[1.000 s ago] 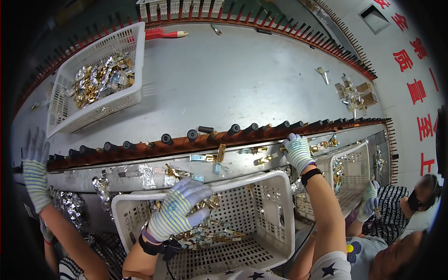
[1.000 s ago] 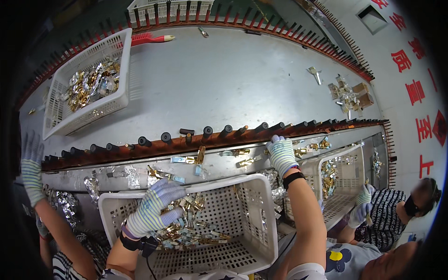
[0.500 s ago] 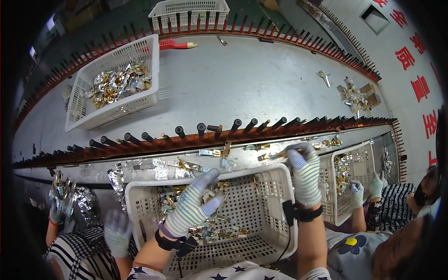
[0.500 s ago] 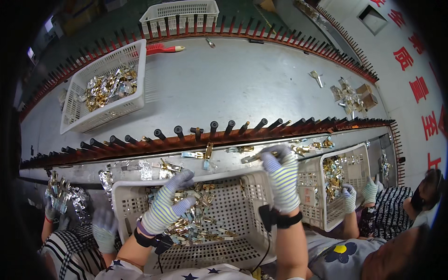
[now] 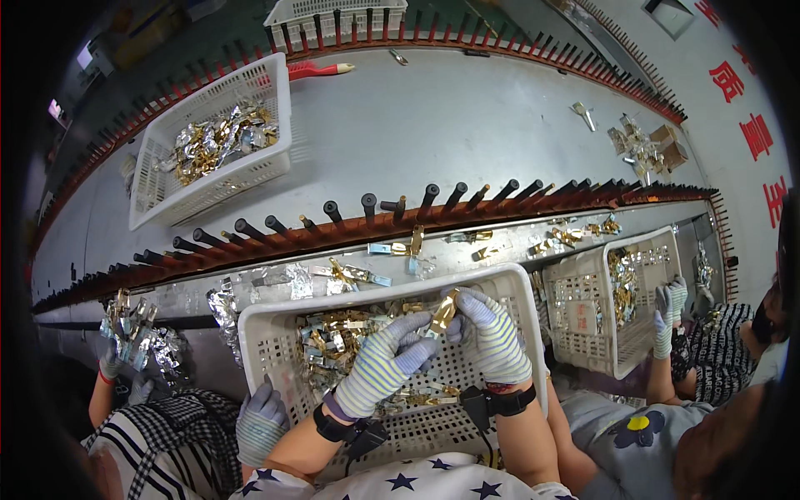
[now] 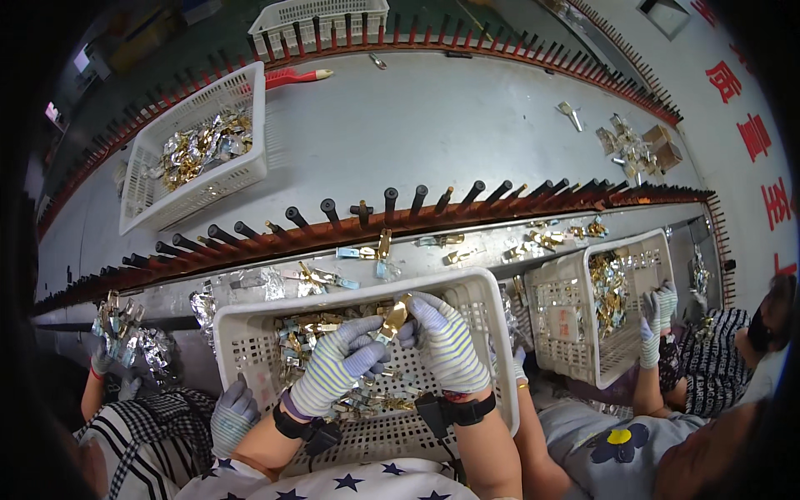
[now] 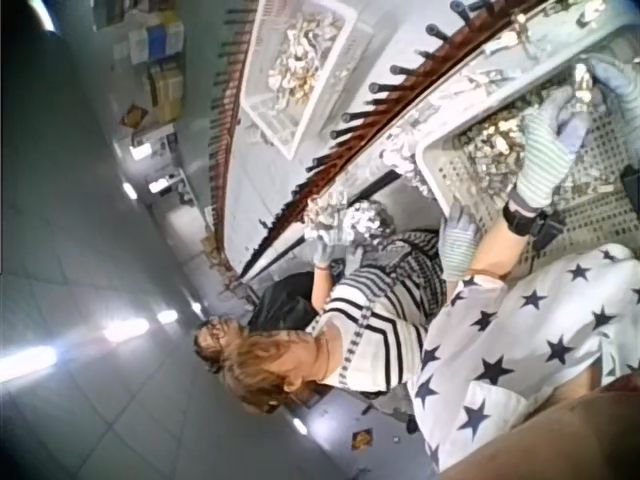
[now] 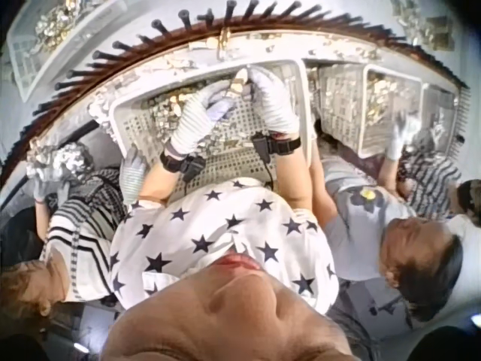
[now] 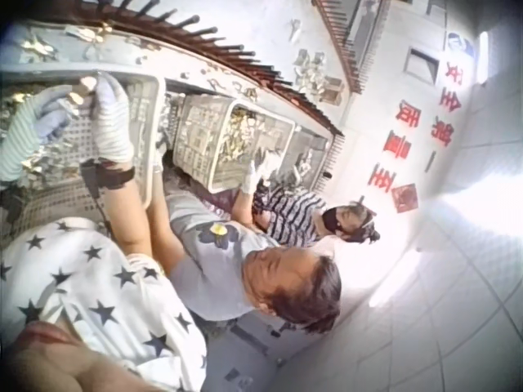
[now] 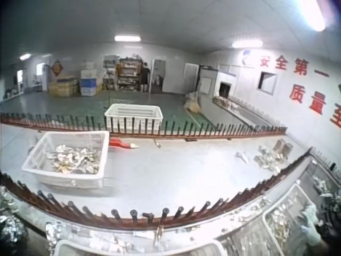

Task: Sorting and organizing small gold and silver colored manufactured components into baskets and onto an industrial conveyor belt line.

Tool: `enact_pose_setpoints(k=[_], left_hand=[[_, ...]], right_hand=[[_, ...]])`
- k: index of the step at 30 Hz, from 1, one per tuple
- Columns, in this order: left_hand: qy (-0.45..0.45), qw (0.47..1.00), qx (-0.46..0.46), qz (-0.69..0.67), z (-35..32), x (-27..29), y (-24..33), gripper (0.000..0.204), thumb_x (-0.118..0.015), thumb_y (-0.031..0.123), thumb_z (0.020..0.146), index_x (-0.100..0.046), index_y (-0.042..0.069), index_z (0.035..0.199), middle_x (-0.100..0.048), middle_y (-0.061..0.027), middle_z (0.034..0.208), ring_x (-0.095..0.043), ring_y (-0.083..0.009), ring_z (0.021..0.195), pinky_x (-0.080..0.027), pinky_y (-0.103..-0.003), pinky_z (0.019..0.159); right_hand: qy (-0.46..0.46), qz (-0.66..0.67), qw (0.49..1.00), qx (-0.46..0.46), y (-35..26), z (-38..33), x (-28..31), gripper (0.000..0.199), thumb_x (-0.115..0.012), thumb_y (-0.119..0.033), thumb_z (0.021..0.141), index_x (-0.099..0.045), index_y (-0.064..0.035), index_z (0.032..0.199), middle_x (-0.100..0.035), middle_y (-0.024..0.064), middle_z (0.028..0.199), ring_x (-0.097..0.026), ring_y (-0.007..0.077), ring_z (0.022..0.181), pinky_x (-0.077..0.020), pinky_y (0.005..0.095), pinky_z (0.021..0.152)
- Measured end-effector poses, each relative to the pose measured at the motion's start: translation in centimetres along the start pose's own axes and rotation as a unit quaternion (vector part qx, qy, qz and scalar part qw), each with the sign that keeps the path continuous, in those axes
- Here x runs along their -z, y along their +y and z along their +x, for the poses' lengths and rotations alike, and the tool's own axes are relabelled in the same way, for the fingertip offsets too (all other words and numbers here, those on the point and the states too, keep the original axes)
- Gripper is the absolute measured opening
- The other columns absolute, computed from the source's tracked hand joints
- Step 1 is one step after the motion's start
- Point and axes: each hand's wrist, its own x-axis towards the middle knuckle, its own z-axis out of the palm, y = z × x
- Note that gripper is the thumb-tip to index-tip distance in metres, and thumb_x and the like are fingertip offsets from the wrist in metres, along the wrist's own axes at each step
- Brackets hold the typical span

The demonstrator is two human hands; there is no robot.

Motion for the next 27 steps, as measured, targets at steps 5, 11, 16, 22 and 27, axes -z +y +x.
enact_pose_setpoints(k=[5,11,16,22,27], left_hand=[[0.007,1.000,0.022,-0.012,0.4,0.1,-0.4,0.048,-0.065,0.010,0.094,-0.050,0.003,0.138,-0.069,-0.0076,0.089,-0.064,-0.0109,0.074,-0.055,-0.026,0.070],[0.013,0.996,-0.018,0.089,0.8,0.5,-1.7,0.052,-0.065,0.010,0.093,-0.046,0.003,0.141,-0.069,-0.0075,0.085,-0.064,-0.0103,0.075,-0.055,-0.025,0.071],[0.024,0.996,-0.003,0.081,0.1,-0.2,-0.8,0.056,-0.067,0.014,0.093,-0.045,0.003,0.143,-0.067,-0.0046,0.081,-0.061,-0.0078,0.071,-0.049,-0.023,0.065],[0.020,0.988,-0.030,0.148,-0.6,-0.2,-0.9,0.058,-0.068,0.017,0.093,-0.046,0.004,0.144,-0.064,0.0000,0.079,-0.057,-0.0057,0.071,-0.049,-0.022,0.068],[-0.087,0.934,0.023,0.347,-1.6,2.5,-1.7,0.067,-0.068,0.037,0.092,-0.045,0.002,0.145,-0.071,-0.0130,0.105,-0.068,-0.0206,0.094,-0.053,-0.033,0.084]], right_hand=[[0.002,0.046,0.999,-0.024,0.1,-0.2,0.5,0.029,-0.066,-0.030,0.094,-0.066,-0.0050,0.110,-0.069,0.0031,0.090,-0.063,0.0103,0.072,-0.0497,0.0238,0.066],[-0.019,0.074,0.997,-0.015,0.3,0.0,0.5,0.029,-0.064,-0.030,0.095,-0.067,-0.0052,0.111,-0.069,0.0027,0.090,-0.061,0.0101,0.071,-0.0479,0.0236,0.065],[-0.029,0.068,0.997,-0.034,0.3,-0.4,0.5,0.034,-0.065,-0.034,0.093,-0.066,-0.0047,0.111,-0.068,0.0024,0.088,-0.059,0.0100,0.071,-0.0452,0.0246,0.066],[0.073,-0.019,0.996,0.041,0.2,-0.6,2.0,0.041,-0.065,-0.034,0.094,-0.063,-0.0006,0.118,-0.066,0.0059,0.095,-0.059,0.0125,0.071,-0.0466,0.0269,0.065],[0.081,-0.065,0.993,0.049,-1.6,-0.3,2.3,0.043,-0.064,-0.035,0.094,-0.062,-0.0008,0.120,-0.066,0.0071,0.095,-0.060,0.0125,0.070,-0.0474,0.0257,0.065]])
